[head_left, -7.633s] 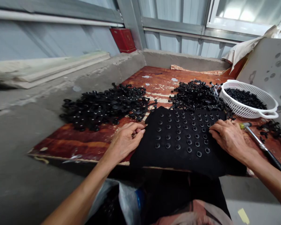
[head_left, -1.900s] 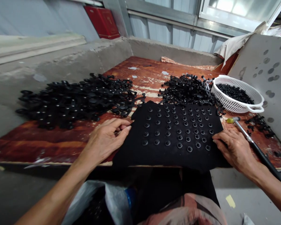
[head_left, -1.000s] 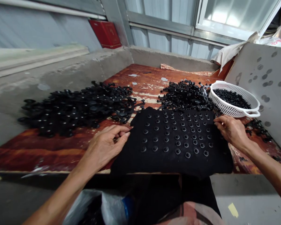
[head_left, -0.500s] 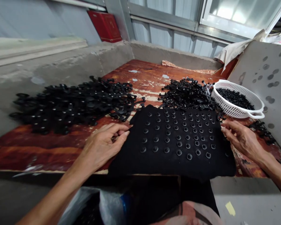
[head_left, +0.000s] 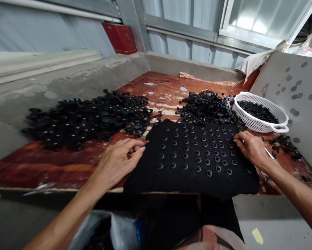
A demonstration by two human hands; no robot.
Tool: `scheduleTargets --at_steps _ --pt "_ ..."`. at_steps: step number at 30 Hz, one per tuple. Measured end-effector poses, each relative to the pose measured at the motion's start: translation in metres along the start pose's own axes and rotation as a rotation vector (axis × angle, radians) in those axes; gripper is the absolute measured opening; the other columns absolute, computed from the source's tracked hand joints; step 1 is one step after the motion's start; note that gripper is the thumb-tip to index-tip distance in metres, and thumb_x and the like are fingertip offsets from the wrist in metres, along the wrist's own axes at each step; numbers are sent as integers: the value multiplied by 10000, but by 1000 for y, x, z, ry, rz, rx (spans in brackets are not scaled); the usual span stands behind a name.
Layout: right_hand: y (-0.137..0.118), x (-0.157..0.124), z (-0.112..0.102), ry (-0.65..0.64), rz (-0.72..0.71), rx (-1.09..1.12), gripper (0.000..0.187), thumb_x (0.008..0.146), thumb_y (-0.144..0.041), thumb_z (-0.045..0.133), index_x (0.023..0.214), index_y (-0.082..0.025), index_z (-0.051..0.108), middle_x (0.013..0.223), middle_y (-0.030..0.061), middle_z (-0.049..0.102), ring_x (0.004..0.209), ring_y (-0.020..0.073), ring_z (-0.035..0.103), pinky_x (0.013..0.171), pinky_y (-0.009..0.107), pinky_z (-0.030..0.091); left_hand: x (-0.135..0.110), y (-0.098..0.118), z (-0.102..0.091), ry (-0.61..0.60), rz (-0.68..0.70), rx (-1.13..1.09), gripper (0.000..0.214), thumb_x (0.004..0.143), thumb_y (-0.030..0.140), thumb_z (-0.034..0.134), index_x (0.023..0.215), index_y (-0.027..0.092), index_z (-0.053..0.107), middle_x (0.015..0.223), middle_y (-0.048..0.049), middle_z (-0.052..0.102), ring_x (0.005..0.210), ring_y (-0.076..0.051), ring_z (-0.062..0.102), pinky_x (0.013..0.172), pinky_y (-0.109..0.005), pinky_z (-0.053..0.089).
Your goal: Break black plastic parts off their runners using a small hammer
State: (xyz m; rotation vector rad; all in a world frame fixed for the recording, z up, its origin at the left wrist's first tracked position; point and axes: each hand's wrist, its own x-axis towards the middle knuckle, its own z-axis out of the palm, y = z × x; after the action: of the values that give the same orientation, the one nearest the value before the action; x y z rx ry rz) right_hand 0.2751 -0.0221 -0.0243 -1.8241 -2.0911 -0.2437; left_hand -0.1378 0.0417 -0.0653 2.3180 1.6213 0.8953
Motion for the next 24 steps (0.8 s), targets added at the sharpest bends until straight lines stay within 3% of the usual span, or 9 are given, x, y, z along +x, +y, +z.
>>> scheduleTargets --at_steps 5,9,12,17,24 --pt "0 -29 -20 70 32 97 242 977 -401 458 1026 -201 586 937 70 622 724 172 607 664 309 489 -1 -1 0 10 7 -4 372 839 449 420 916 172 656 821 -44 658 761 -201 610 728 -313 458" --pt "-7 -72 -36 -24 -26 137 206 970 -408 500 1056 -245 591 919 36 649 755 170 640 632 277 511 -3 1 -1 25 29 17 366 848 446 421 925 179 659 848 -42 671 777 -197 617 731 -302 464" --pt "-13 -90 -33 -38 -74 117 167 963 -367 515 1023 -245 610 912 34 656 747 178 654 619 291 516 -3 2 -1 29 25 24 376 849 452 417 936 181 663 844 -42 671 774 -195 610 704 -291 465" --pt "-16 -70 -17 44 -58 68 170 962 -337 486 964 -224 612 920 71 651 823 223 645 726 360 511 -2 3 -1 23 24 17 372 846 460 413 925 191 657 856 -41 677 782 -198 614 718 -298 469" --pt "-4 -29 -1 107 29 34 107 913 -329 529 917 -230 568 789 32 638 703 207 617 622 318 446 1 -1 0 7 32 7 369 842 446 410 917 176 651 830 -48 665 763 -199 608 719 -307 459"
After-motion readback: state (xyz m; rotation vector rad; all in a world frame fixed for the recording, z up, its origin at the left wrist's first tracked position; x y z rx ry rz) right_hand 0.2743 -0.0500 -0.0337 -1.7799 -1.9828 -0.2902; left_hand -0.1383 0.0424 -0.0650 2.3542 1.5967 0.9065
